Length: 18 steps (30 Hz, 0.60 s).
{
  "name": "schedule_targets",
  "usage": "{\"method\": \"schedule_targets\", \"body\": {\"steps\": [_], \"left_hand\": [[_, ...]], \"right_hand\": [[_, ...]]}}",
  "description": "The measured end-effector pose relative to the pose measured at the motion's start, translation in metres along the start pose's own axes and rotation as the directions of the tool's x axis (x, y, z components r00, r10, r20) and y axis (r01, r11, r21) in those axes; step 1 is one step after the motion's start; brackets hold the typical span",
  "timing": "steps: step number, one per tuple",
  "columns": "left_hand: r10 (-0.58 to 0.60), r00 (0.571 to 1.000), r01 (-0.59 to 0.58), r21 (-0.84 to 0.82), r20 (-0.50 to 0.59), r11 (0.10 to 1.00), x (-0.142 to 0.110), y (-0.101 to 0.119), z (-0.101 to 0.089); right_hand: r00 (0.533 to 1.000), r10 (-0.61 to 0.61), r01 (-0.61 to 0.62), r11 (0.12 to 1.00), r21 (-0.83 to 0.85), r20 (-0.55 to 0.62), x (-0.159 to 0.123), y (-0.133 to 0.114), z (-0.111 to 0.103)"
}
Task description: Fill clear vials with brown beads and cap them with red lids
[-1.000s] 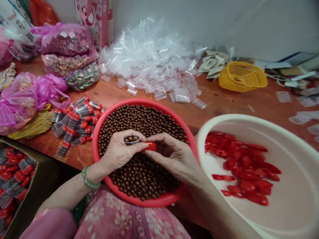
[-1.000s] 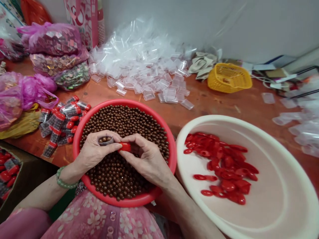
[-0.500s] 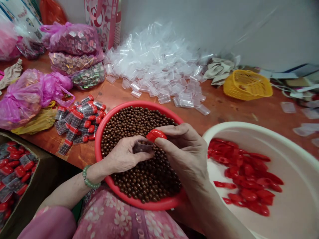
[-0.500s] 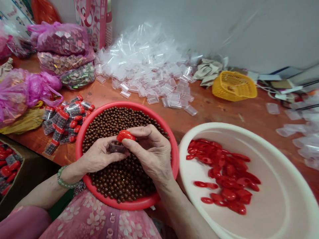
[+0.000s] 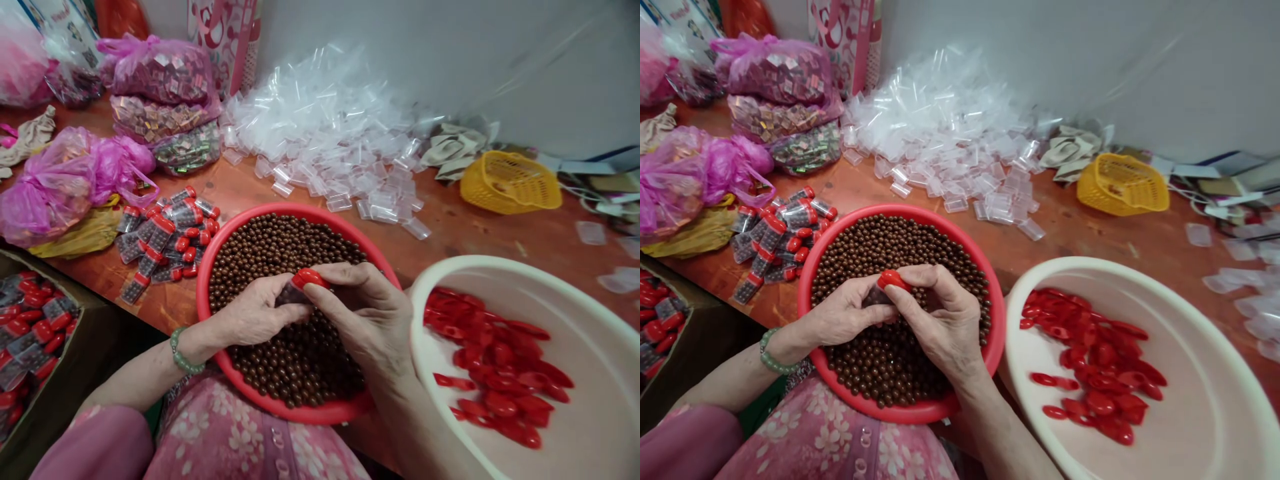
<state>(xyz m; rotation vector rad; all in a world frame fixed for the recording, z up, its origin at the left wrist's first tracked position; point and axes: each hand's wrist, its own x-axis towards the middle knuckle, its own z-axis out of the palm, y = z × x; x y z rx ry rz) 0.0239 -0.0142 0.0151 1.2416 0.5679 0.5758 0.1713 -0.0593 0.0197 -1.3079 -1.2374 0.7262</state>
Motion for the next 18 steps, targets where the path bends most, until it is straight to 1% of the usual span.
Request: {"method": "schedule_targets", "body": {"steps": [2,4,5,7,9,12,15,18], "left_hand": [[0.01,1.0,-0.01,0.042,0.001,0.999,0.0,0.0,-0.001],[0.021,1.0,-0.022,0.084,0.018,0.996,0.0,0.0,-0.003],[0.018,0.999,-0.021,0.096,0.029,0.995,0.0,0.0,-0.005],[-0.013,0.999,0.009,0.087,0.052,0.996,0.0,0.0,-0.007],[-0.047,0.997,0.043,0.049,0.066,0.998,0.0,0.0,-0.009],[-0.058,0.995,0.06,-0.021,0.085,0.998,0.002,0.0,-0.012],[-0.068,0.991,0.08,-0.1,0.116,0.992,0.004,0.0,-0.013],[-0.085,0.989,0.106,-0.18,0.119,0.978,0.005,0.0,-0.01]], "right_hand": [[0.999,-0.034,0.036,0.997,-0.066,0.023,0.001,-0.001,-0.002],[0.993,-0.084,0.095,0.984,-0.15,0.079,0.001,-0.001,-0.006],[0.986,-0.117,0.139,0.971,-0.194,0.12,0.001,0.0,-0.008],[0.954,-0.206,0.263,0.924,-0.278,0.217,0.002,0.0,-0.013],[0.904,-0.289,0.396,0.842,-0.366,0.314,0.003,-0.001,-0.017],[0.823,-0.348,0.55,0.684,-0.479,0.449,0.006,-0.005,-0.021],[0.761,-0.369,0.642,0.55,-0.535,0.534,0.007,-0.009,-0.02],[0.728,-0.394,0.685,0.463,-0.563,0.561,0.005,-0.007,-0.015]]}}
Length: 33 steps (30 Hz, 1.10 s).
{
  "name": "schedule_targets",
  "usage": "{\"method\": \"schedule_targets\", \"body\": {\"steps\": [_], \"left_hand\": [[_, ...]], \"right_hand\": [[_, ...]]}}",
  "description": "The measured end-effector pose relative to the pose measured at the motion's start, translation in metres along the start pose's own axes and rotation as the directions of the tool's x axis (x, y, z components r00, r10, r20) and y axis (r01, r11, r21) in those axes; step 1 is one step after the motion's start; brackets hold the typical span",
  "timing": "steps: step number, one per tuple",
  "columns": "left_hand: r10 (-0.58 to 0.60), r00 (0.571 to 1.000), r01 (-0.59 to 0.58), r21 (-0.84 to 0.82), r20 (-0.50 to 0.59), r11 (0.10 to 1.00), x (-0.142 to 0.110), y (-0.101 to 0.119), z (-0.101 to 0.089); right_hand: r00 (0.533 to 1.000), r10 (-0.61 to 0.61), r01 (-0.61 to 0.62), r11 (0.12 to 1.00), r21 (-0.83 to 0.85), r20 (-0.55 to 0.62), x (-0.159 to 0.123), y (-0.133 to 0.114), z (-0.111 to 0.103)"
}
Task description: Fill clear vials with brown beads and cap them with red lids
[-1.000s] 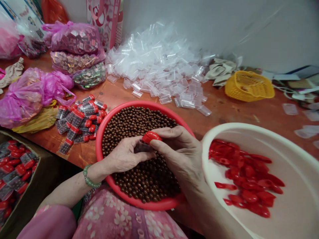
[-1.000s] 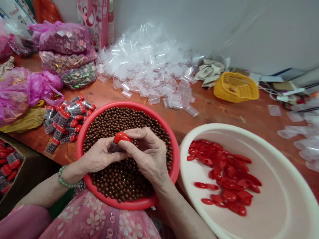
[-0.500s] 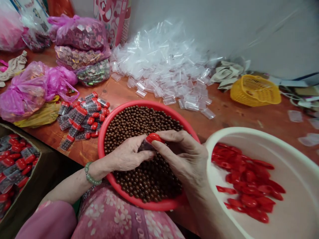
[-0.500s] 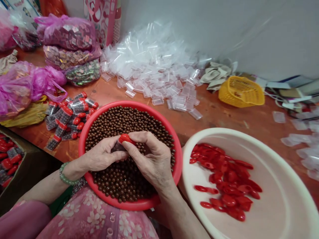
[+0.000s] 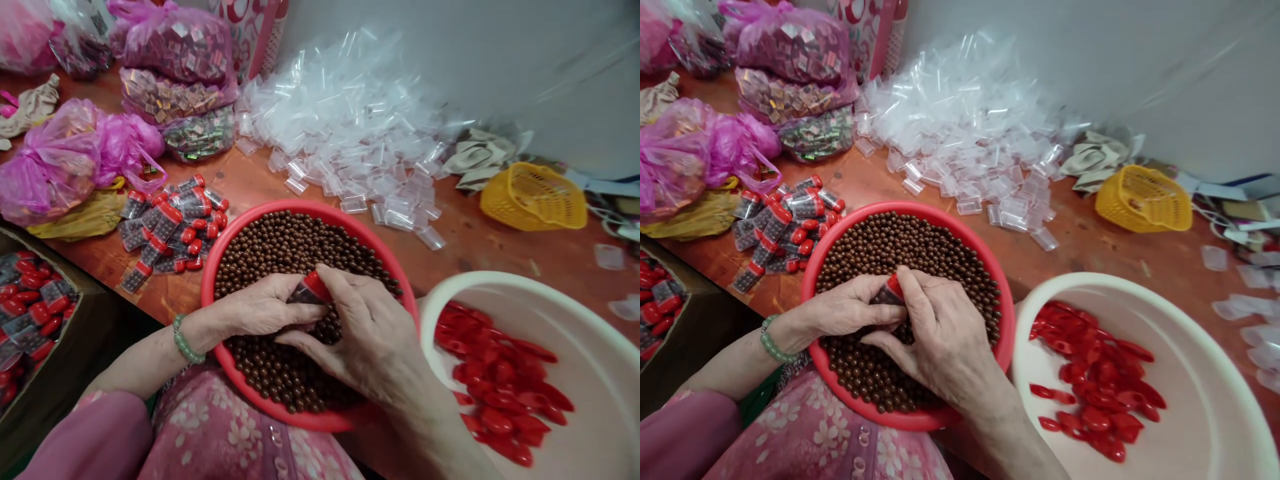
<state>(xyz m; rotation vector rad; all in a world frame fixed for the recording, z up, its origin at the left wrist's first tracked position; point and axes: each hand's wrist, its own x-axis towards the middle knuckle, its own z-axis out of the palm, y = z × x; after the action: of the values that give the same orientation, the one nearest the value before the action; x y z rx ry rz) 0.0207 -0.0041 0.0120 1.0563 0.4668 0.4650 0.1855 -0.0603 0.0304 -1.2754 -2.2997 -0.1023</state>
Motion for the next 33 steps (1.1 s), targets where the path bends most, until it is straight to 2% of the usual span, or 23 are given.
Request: {"method": "schedule_targets", "body": {"steps": [8,18,23,25,27,29,30,31,32,33], "left_hand": [[0.013,0.999,-0.019,-0.137,-0.045,0.99,0.003,-0.001,0.006],[0.008,1.0,-0.013,-0.288,-0.018,0.957,0.002,-0.001,0.006],[0.021,0.997,-0.033,-0.177,-0.068,0.984,-0.003,-0.001,0.004],[0.059,0.993,-0.068,-0.086,-0.1,0.994,-0.005,0.004,0.005],[0.092,0.984,-0.086,0.047,-0.152,0.995,-0.01,0.013,0.004],[0.144,0.959,-0.081,0.249,-0.246,0.965,-0.018,0.025,-0.003],[0.2,0.929,-0.077,0.366,-0.311,0.927,-0.024,0.031,-0.011],[0.269,0.877,-0.047,0.486,-0.399,0.873,-0.03,0.036,-0.021],[0.357,0.799,0.006,0.599,-0.484,0.8,-0.035,0.04,-0.035],[0.409,0.728,0.115,0.686,-0.55,0.718,-0.04,0.043,-0.052]], "right_hand": [[0.995,0.032,-0.045,0.991,-0.129,-0.099,-0.004,-0.005,0.017],[0.991,-0.078,0.063,0.988,-0.143,-0.106,0.007,-0.001,0.013],[0.986,-0.134,0.118,0.982,-0.147,-0.103,0.014,-0.007,0.015],[0.994,-0.107,0.103,0.989,-0.111,-0.036,0.019,-0.008,0.007],[0.994,-0.055,0.058,0.998,-0.031,0.089,0.025,0.0,-0.005],[0.982,0.026,-0.04,0.996,0.075,0.185,0.032,0.023,-0.018],[0.974,0.087,-0.114,0.986,0.123,0.207,0.036,0.042,-0.023],[0.957,0.204,-0.234,0.963,0.131,0.205,0.039,0.064,-0.025],[0.927,0.319,-0.342,0.935,0.091,0.198,0.042,0.088,-0.026],[0.87,0.432,-0.451,0.892,0.032,0.237,0.045,0.114,-0.024]]}}
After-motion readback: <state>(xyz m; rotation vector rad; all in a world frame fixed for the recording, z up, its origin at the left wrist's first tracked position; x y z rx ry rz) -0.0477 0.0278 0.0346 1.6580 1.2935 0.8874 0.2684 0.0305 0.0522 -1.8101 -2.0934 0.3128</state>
